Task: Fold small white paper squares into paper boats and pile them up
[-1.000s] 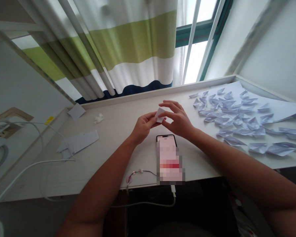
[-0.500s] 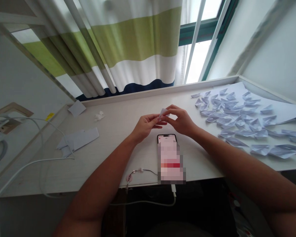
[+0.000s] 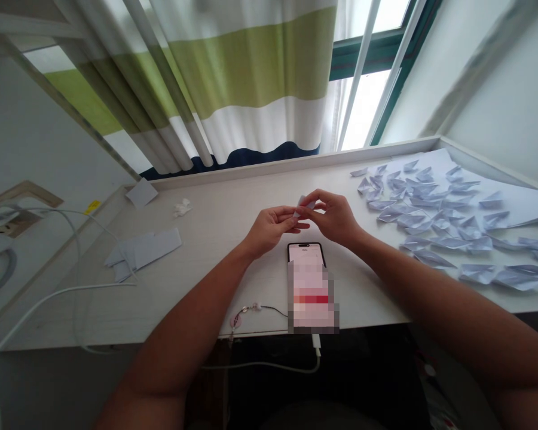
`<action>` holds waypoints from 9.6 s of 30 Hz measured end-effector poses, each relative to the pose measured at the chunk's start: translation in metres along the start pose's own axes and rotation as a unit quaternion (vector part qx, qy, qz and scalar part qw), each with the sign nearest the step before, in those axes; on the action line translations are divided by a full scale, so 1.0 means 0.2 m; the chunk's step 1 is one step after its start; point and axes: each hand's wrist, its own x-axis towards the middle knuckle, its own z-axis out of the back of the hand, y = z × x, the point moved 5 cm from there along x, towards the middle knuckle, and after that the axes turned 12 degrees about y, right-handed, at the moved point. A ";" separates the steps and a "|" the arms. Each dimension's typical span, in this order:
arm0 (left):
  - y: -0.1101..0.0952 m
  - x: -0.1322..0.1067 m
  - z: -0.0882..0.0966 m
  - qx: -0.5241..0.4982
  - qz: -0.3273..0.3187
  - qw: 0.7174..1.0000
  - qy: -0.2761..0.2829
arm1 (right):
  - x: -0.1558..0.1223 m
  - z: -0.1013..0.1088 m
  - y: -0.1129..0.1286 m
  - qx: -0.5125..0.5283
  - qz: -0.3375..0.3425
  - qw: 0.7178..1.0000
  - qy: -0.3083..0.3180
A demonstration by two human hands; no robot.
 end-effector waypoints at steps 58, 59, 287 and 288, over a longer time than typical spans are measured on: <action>-0.01 0.00 -0.01 0.020 0.016 1.000 0.004 | 0.02 -0.02 -0.08 0.186 -0.086 0.976 0.072; -0.01 0.00 -0.01 0.024 0.013 1.000 0.001 | 0.02 -0.02 -0.08 0.201 -0.086 0.973 0.071; -0.05 -0.02 0.11 0.196 -0.004 0.978 -0.065 | 0.02 -0.03 -0.11 0.037 -0.034 0.993 0.107; -0.04 -0.02 0.11 0.196 -0.005 0.979 -0.063 | 0.01 -0.03 -0.10 0.033 -0.031 0.993 0.108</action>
